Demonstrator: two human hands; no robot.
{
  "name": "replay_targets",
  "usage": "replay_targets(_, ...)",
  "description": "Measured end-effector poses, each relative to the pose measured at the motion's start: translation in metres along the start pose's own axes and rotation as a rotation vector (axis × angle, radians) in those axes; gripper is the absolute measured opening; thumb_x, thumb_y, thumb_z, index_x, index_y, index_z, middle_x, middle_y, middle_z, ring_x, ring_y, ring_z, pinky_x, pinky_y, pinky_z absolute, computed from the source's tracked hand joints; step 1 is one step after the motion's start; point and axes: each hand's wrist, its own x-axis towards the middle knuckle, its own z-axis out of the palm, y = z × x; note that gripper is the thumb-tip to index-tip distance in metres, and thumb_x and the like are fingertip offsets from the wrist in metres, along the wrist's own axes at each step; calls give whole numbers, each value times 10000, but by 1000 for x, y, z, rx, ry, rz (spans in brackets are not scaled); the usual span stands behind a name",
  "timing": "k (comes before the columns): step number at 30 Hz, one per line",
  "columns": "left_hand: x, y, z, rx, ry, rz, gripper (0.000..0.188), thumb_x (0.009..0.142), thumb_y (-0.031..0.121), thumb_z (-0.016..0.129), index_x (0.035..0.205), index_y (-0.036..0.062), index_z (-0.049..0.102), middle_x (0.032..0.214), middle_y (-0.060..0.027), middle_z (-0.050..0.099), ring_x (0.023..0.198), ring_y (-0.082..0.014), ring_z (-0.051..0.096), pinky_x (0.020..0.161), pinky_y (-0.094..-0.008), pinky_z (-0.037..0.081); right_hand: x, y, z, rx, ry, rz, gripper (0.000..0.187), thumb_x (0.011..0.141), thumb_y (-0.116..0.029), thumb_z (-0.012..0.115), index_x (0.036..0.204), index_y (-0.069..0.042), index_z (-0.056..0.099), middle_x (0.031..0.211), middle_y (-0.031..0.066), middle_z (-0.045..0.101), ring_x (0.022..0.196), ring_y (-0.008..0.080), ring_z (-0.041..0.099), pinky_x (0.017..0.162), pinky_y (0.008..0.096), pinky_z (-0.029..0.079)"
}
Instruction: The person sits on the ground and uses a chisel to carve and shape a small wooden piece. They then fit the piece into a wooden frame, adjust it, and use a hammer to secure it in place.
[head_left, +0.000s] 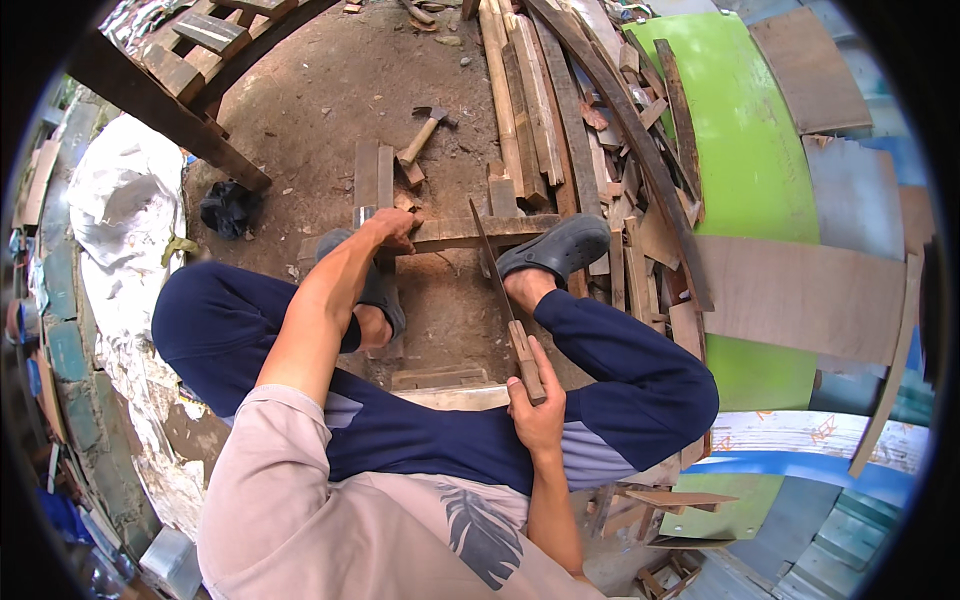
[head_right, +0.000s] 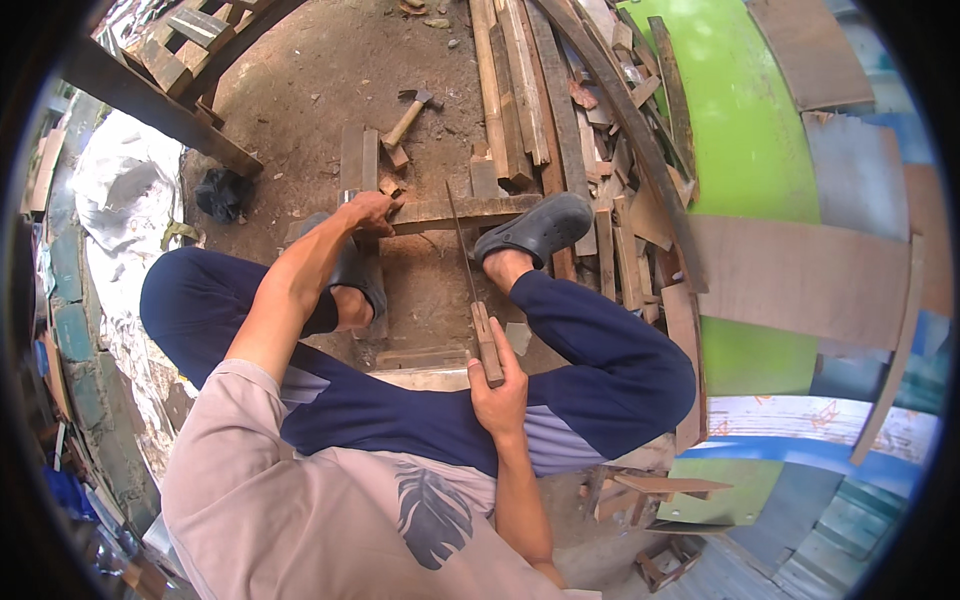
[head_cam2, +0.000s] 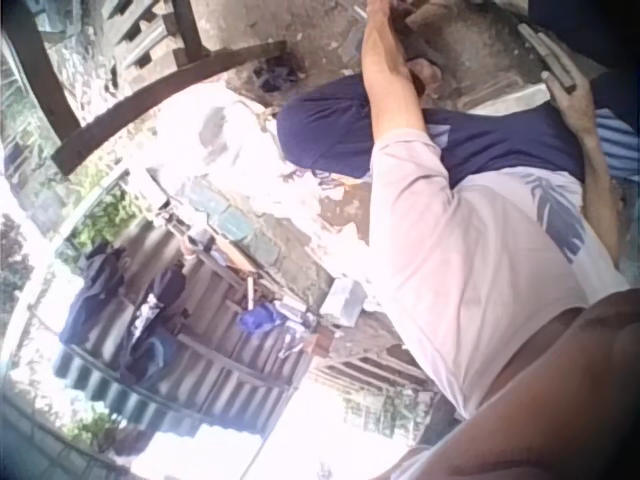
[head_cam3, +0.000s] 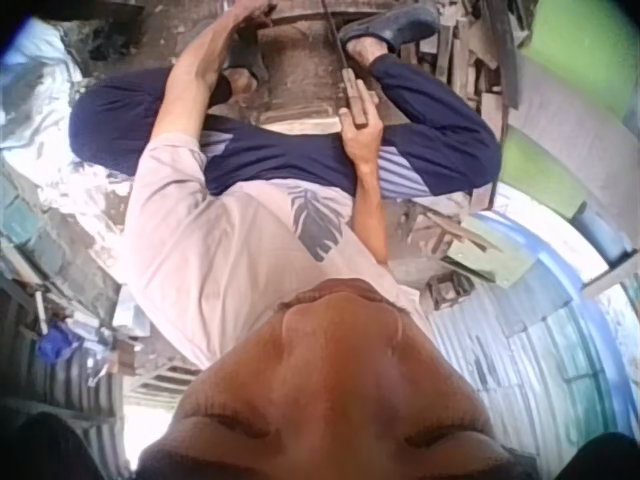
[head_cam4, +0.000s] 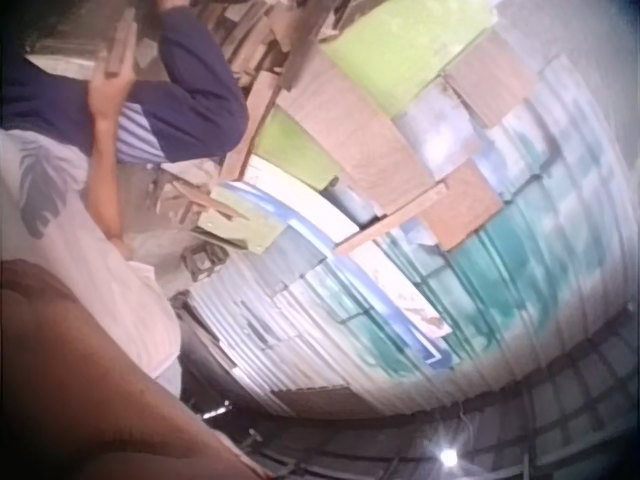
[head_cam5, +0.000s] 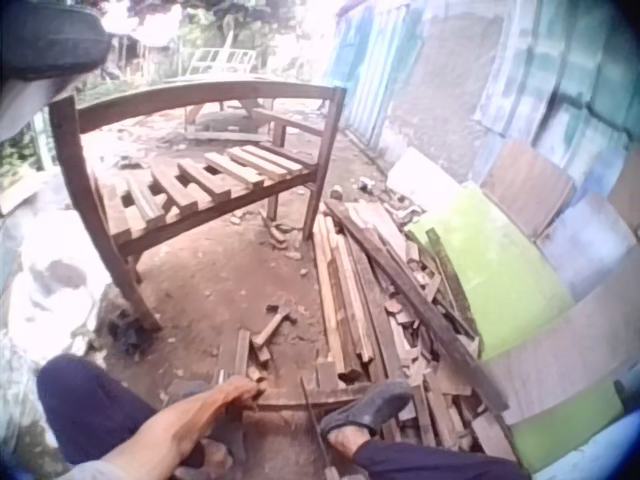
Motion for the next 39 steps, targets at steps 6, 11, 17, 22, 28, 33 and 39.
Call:
replay_targets(6,5,-4,-6,-197,-153,33,576,820,396,777,1263,50,652,1163,-184,715,1085,-340,680,900,-454,525,5,-15,8,34,3,25,607,870,-13,630,1465,0,507,1273,234,678,1142,249,674,963,333,504)
replay_targets(11,10,-24,27,-367,-53,-14,739,854,440,728,1475,98,521,1385,-193,619,1257,-345,599,1034,-429,478,16,-15,17,-77,-18,-60,601,872,-27,632,1461,-3,512,1290,240,670,1162,282,677,966,347,509)
replay_targets(17,15,-29,65,-464,97,-67,967,763,593,765,1542,129,426,1475,-212,533,1363,-362,505,1120,-443,412,21,-24,30,-203,-72,-122,608,877,-47,632,1471,-30,507,1253,248,685,1141,305,695,941,362,525)
replay_targets(22,-4,13,33,-355,100,-127,1008,669,517,867,1437,7,461,1341,-249,616,1265,-407,573,1033,-487,475,19,-31,32,-184,-103,22,612,865,-17,631,1466,-9,513,1311,227,659,1198,270,644,1018,340,469)
replay_targets(28,5,7,55,-287,235,-202,918,689,360,847,1457,97,418,1171,-223,694,1124,-410,647,928,-499,524,21,-42,48,-212,-128,-1,612,881,-23,612,1482,-28,494,1278,239,668,1165,291,667,983,349,490)
replay_targets(33,6,8,59,-290,228,-238,710,697,304,788,1313,57,537,1197,-206,685,1112,-424,644,912,-513,525,27,-35,55,-294,-101,-157,631,889,-32,598,1505,-56,465,1131,247,722,981,308,748,851,354,553)
replay_targets(39,8,9,57,-257,193,-273,768,712,353,827,1370,83,538,1140,-198,705,1110,-379,661,922,-468,532,23,-47,53,-360,-148,-78,642,885,-32,602,1510,-65,460,1040,255,730,887,330,757,791,363,561)
